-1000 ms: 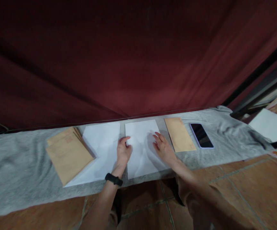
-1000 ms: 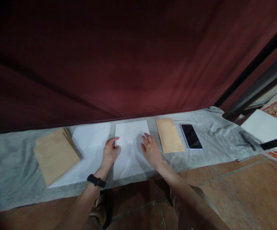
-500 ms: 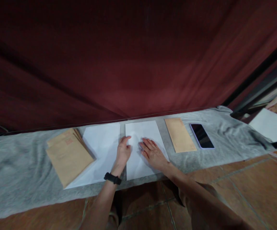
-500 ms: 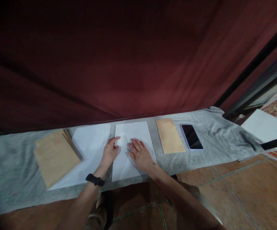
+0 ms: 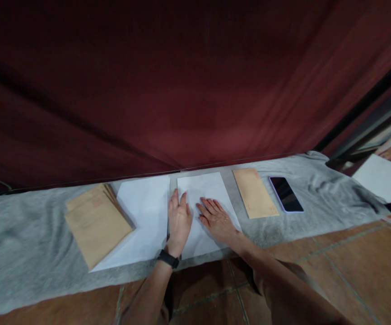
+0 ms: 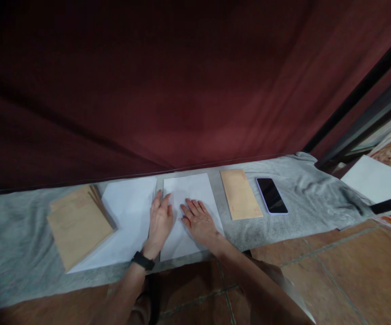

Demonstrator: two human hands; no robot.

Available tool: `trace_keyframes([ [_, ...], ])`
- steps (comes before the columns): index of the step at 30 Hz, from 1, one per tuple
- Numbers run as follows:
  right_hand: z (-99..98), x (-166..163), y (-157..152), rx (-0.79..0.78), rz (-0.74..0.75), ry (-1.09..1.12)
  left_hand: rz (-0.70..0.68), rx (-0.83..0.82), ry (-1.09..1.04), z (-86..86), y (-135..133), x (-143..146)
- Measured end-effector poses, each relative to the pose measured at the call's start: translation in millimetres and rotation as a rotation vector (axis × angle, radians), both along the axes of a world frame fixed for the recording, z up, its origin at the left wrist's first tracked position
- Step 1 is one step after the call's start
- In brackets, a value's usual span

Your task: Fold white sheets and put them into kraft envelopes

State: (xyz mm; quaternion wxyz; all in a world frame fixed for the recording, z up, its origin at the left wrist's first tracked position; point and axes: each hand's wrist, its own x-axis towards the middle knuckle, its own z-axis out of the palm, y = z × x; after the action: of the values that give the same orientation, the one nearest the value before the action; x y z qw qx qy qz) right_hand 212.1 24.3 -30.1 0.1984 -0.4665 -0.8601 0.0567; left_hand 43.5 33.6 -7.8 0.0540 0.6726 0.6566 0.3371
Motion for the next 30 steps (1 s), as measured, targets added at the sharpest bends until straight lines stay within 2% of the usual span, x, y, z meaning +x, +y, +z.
trace_keyframes([
  [4, -10.4, -0.1, 1.0, 0.045, 0.027, -0.042, -0.242, -0.076, 0.046, -9.7, -2.4, 29.2],
  [6, -15.9, 0.4, 1.8, 0.069, 0.040, -0.062, -0.289, -0.105, 0.073, -16.7, -1.4, 40.2],
  [11, -18.5, 4.4, 4.7, 0.095, -0.001, -0.089, -0.218, -0.112, 0.165, -22.7, 1.0, 47.1],
  [20, -14.0, 22.3, 13.1, 0.123, -0.196, -0.090, -0.068, -0.177, 0.442, -22.0, -3.4, 32.2],
  [30, -19.4, 40.9, 12.8, 0.142, -0.280, -0.100, 0.039, -0.143, 0.465, -31.6, -8.9, 8.3],
])
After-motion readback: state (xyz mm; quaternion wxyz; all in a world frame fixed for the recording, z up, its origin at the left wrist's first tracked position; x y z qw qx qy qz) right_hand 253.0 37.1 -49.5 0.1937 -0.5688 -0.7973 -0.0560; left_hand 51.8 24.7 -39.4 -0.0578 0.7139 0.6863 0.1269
